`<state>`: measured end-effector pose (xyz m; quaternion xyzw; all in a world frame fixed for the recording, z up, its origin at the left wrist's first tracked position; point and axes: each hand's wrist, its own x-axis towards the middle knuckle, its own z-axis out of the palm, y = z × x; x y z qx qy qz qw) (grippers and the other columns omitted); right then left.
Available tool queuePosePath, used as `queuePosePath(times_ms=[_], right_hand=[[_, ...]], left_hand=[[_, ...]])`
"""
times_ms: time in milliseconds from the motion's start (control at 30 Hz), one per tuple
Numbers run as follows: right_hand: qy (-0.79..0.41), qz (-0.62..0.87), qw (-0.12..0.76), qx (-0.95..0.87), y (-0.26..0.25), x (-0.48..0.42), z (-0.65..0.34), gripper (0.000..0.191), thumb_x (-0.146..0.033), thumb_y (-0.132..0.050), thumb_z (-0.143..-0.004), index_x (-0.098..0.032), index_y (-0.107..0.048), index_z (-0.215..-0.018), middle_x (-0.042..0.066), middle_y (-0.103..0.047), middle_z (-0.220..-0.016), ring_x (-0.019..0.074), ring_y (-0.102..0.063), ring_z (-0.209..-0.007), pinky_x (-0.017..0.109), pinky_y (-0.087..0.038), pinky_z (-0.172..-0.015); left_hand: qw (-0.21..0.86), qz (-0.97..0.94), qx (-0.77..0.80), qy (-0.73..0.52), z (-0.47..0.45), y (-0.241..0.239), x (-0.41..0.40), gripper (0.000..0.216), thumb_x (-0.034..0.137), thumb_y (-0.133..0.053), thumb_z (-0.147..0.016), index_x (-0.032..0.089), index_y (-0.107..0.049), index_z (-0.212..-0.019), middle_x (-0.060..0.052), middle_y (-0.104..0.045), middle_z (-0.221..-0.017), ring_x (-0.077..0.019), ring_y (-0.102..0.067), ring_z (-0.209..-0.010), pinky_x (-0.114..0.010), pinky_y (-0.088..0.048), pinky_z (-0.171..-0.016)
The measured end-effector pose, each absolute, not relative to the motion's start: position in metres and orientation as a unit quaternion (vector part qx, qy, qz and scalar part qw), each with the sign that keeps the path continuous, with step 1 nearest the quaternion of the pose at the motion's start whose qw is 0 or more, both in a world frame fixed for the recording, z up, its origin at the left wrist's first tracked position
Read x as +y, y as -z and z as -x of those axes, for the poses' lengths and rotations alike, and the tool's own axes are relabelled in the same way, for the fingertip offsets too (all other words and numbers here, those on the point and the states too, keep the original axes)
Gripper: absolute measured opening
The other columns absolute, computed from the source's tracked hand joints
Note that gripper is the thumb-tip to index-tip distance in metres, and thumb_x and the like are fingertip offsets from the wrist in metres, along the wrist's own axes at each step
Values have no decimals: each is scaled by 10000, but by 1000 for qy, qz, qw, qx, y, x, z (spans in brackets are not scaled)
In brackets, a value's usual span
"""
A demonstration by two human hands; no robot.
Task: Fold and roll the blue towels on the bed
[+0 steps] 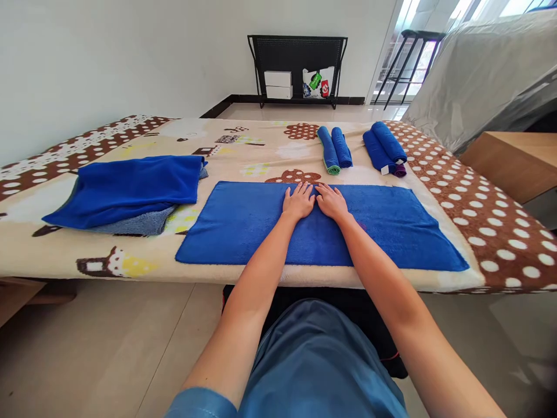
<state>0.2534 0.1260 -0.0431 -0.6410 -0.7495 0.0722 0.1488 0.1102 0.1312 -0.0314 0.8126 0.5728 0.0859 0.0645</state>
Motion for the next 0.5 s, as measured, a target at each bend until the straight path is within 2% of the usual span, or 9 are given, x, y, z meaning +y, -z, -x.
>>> queuePosePath(times_ms=[200, 500], right_hand=[[-73, 655, 127, -741, 41, 124, -253, 577, -347, -281, -1004, -245, -361, -1566, 10, -255, -1652, 171, -220, -1544, 500, -143, -1283], [-78, 664, 107, -736, 38, 122, -254, 585, -377, -270, -1005, -284, -326, -1580, 4, -219, -1665, 165, -189, -1554, 493, -135, -1283]], left_hand=[[63, -812, 575, -83, -111, 31, 133, 579, 408, -250, -1019, 274, -326, -1577, -1, -235, -1675, -192, -183, -1562, -538, -118, -1275], [62, -811, 576, -84, -110, 30, 130, 580, 410, -248, -1019, 276, -319, -1578, 6, -232, -1677, -176, -179, -1562, -525, -113, -1279]])
